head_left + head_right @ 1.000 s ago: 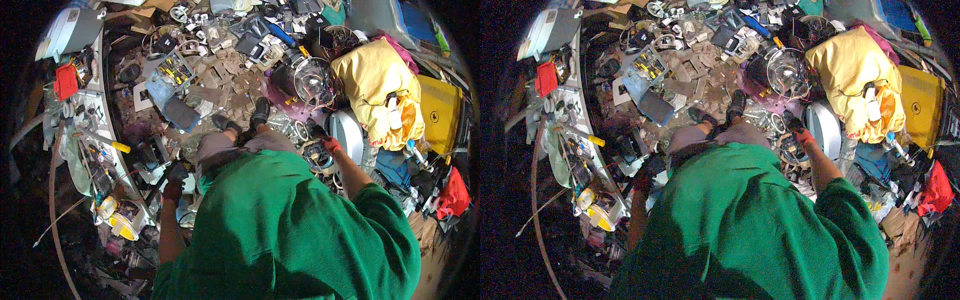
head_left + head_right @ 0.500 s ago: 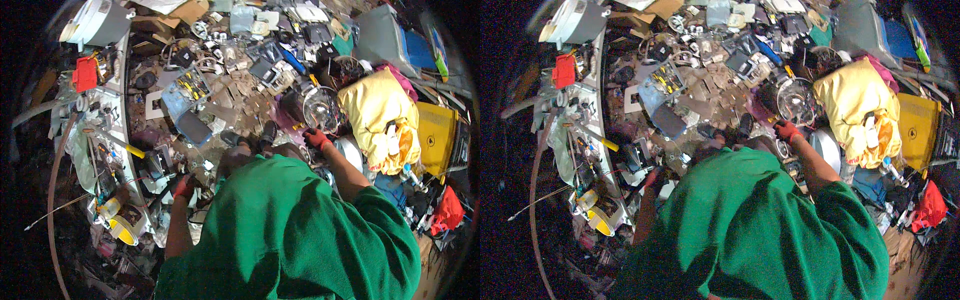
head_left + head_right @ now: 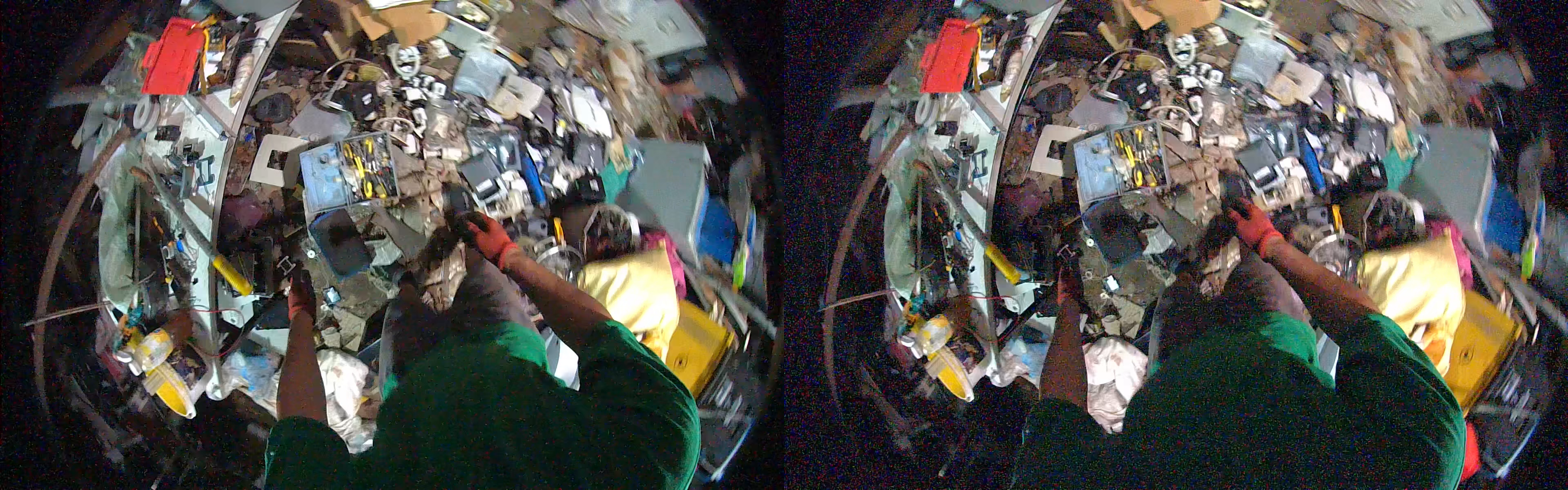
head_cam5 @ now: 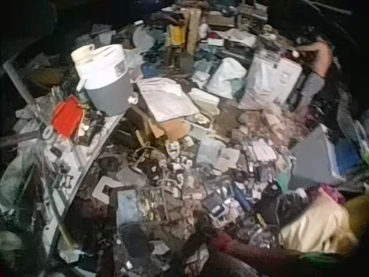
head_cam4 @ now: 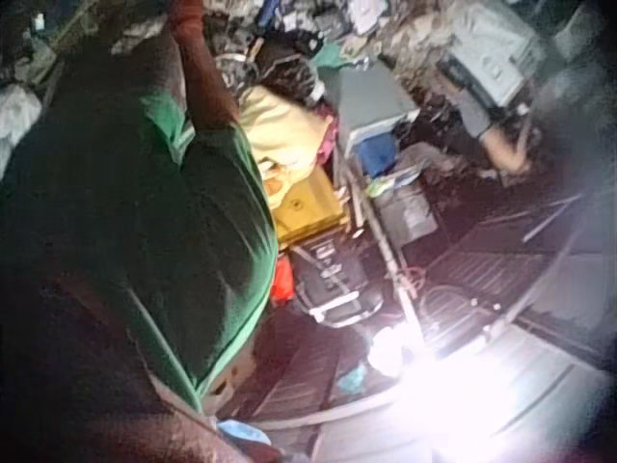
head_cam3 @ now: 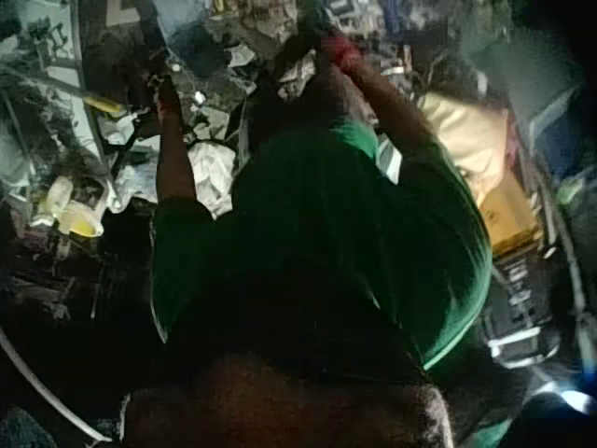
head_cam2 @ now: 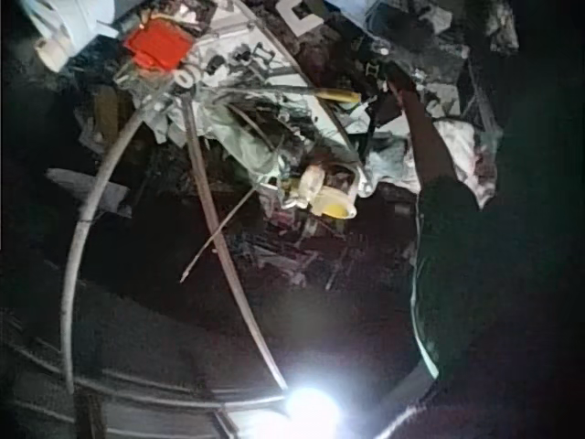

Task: The person uses a screwdriver and pliers to disassemble a circuit board and other electronic components from a pile of scrap.

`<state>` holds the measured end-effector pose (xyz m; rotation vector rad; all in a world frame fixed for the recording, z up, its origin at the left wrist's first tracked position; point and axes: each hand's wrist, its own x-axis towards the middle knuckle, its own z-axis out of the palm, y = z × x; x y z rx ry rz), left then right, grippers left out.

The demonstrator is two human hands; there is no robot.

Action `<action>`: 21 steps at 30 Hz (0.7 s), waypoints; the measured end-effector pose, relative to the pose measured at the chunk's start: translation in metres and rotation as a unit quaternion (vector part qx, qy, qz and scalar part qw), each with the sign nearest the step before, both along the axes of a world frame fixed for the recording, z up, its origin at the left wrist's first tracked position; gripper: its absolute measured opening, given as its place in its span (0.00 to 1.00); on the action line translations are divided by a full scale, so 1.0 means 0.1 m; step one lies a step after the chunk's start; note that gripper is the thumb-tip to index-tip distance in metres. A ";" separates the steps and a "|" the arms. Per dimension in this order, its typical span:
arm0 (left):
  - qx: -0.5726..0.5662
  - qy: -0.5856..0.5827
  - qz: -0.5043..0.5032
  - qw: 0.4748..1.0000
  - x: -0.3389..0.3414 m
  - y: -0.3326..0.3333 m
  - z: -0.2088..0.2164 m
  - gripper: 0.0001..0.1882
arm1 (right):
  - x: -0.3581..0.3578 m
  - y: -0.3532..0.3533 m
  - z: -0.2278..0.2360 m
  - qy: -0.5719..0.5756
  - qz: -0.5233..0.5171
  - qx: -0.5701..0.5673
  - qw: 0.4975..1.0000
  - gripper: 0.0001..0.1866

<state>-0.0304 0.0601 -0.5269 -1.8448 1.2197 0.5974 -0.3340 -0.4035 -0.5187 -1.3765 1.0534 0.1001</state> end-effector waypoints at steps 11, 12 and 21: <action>-0.432 0.078 0.759 0.481 0.88 -0.42 -1.75 0.25 | 2.54 -0.52 -1.73 0.103 0.097 -0.135 0.981 0.21; -0.433 0.102 0.778 0.444 0.95 -0.41 -1.91 0.25 | 2.61 -0.48 -1.87 0.152 0.131 -0.121 0.972 0.25; -0.465 0.273 0.824 0.177 1.15 -0.32 -2.71 0.27 | 2.72 -0.58 -2.26 0.032 0.448 -0.174 0.876 0.24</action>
